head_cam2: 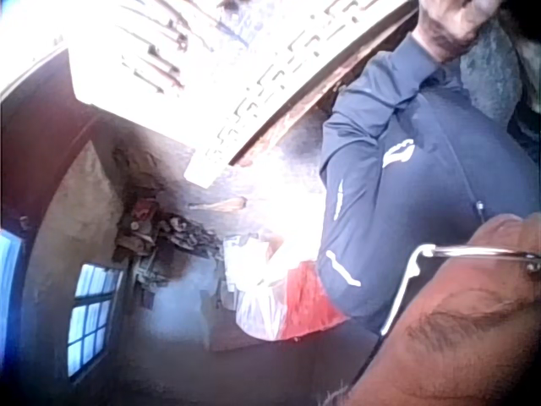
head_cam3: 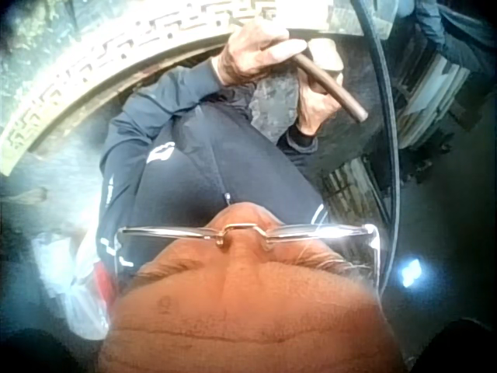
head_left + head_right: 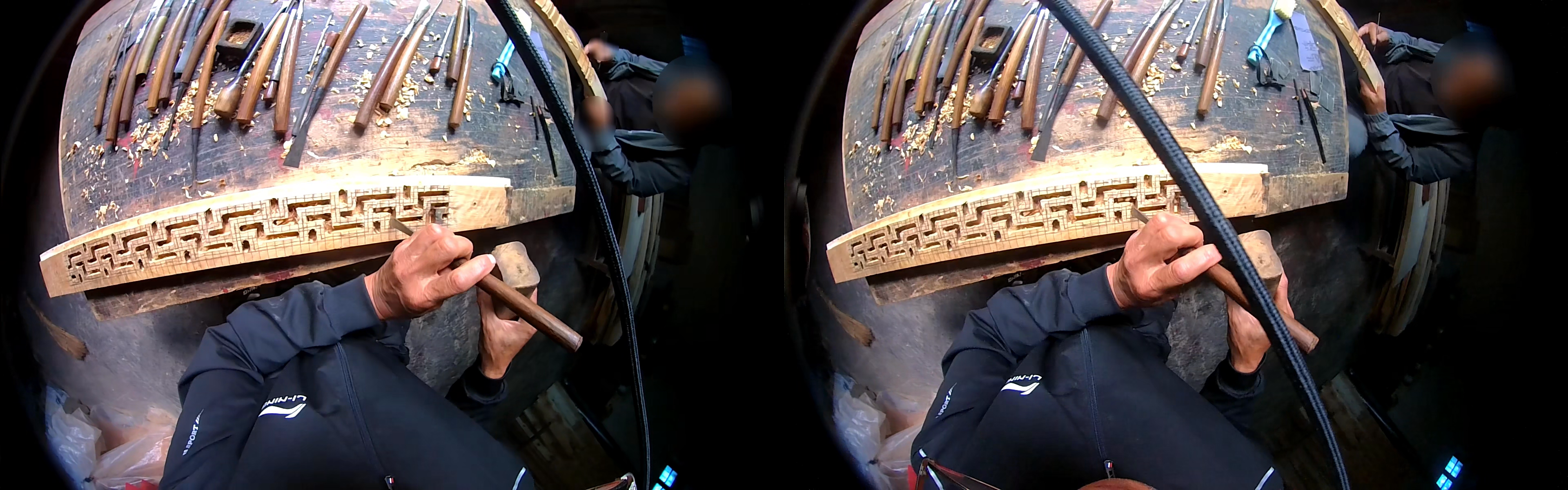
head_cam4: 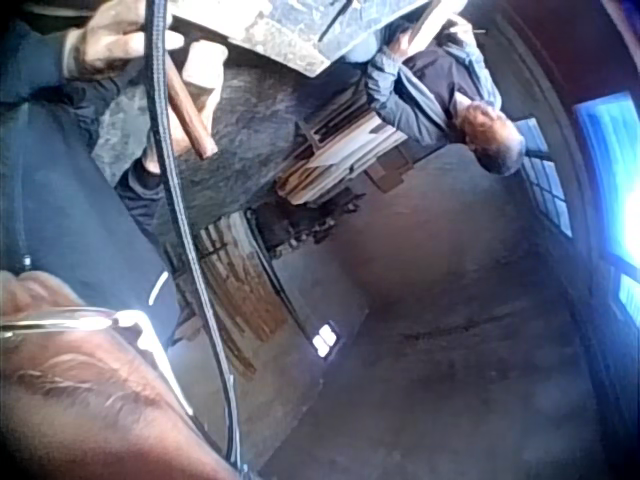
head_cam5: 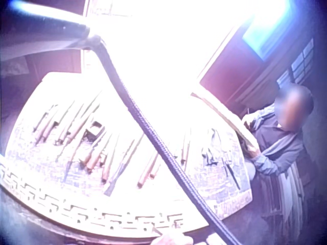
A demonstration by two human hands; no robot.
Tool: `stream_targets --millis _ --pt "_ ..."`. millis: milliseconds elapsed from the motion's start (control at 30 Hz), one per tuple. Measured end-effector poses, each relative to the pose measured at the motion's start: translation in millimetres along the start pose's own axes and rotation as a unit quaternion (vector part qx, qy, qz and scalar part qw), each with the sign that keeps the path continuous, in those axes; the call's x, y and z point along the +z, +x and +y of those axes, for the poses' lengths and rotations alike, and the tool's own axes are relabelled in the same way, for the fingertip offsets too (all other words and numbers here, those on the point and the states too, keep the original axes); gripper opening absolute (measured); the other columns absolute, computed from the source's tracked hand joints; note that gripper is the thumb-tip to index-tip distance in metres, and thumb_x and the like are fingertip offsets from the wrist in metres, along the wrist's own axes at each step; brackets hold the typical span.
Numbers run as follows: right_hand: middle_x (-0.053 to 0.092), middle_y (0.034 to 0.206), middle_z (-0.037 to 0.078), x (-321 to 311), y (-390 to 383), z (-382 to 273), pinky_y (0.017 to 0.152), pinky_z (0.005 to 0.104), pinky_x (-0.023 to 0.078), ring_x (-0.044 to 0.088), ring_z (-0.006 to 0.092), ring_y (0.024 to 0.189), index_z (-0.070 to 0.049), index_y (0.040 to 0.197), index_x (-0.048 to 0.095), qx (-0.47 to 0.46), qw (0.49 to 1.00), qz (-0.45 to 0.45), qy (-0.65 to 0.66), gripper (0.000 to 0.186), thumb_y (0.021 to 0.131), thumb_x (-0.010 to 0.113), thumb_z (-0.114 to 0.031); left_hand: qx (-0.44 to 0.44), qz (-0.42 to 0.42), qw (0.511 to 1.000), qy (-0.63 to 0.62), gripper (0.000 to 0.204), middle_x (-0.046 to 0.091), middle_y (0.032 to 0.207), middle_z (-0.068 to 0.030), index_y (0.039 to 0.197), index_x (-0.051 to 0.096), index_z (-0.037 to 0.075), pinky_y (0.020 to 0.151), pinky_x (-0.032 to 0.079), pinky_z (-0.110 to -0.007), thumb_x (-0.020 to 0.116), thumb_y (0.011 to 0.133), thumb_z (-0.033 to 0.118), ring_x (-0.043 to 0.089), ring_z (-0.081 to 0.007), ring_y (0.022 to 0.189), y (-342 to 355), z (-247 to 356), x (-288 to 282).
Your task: The person carves a decorative geometric pattern into a wooden board using a chisel and a mallet. They strike the chisel repeatedly to remove small sections of wood and occasionally wipe shavings away by hand.
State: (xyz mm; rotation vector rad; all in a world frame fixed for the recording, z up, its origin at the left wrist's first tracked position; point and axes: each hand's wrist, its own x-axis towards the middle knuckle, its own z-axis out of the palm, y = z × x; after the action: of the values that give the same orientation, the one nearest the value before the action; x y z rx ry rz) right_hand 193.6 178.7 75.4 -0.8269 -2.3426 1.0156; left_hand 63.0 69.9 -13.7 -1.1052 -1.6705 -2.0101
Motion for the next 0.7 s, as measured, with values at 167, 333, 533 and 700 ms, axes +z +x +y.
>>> stream_targets --millis 167,333,533,700 --pt "0.076 0.119 0.009 -4 -2 -8 0.098 0.0345 0.055 0.071 0.0180 0.108 0.003 0.125 0.073 0.022 0.999 0.027 0.014 0.039 0.089 0.089 0.003 -0.013 0.001 1.000 -0.006 0.055 0.061 0.100 -0.0048 0.138 0.072 0.013 0.069 0.053 -0.036 0.079 0.084 0.005 0.057 -0.0235 0.083 5 3 -5" --pt "0.076 0.122 0.012 -9 -2 -23 0.102 0.0363 0.054 0.071 0.0209 0.112 0.005 0.125 0.074 0.017 0.998 0.047 -0.049 0.040 0.088 0.088 0.003 -0.033 0.013 0.999 -0.028 0.054 0.060 0.101 -0.0052 0.139 0.073 0.012 0.070 0.052 -0.036 0.078 0.086 0.003 0.057 -0.0235 0.084 4 2 -6" --pt "0.074 0.122 0.020 -46 4 -18 0.098 0.0379 0.058 0.073 0.0264 0.107 0.011 0.131 0.067 -0.223 0.963 0.137 -0.070 0.046 0.093 0.085 -0.008 -0.055 0.037 0.997 -0.048 0.057 0.059 0.101 -0.0062 0.139 0.073 0.012 0.070 0.051 -0.036 0.078 0.084 -0.001 0.057 -0.0241 0.084 9 5 -8" --pt "0.074 0.124 0.023 -68 42 -46 0.092 0.0380 0.061 0.075 0.0290 0.105 0.012 0.132 0.067 -0.342 0.924 0.150 -0.081 0.048 0.095 0.083 -0.015 -0.060 0.046 0.996 -0.055 0.059 0.060 0.102 -0.0073 0.138 0.073 0.011 0.071 0.052 -0.037 0.076 0.081 -0.004 0.058 -0.0252 0.085 9 6 -14"
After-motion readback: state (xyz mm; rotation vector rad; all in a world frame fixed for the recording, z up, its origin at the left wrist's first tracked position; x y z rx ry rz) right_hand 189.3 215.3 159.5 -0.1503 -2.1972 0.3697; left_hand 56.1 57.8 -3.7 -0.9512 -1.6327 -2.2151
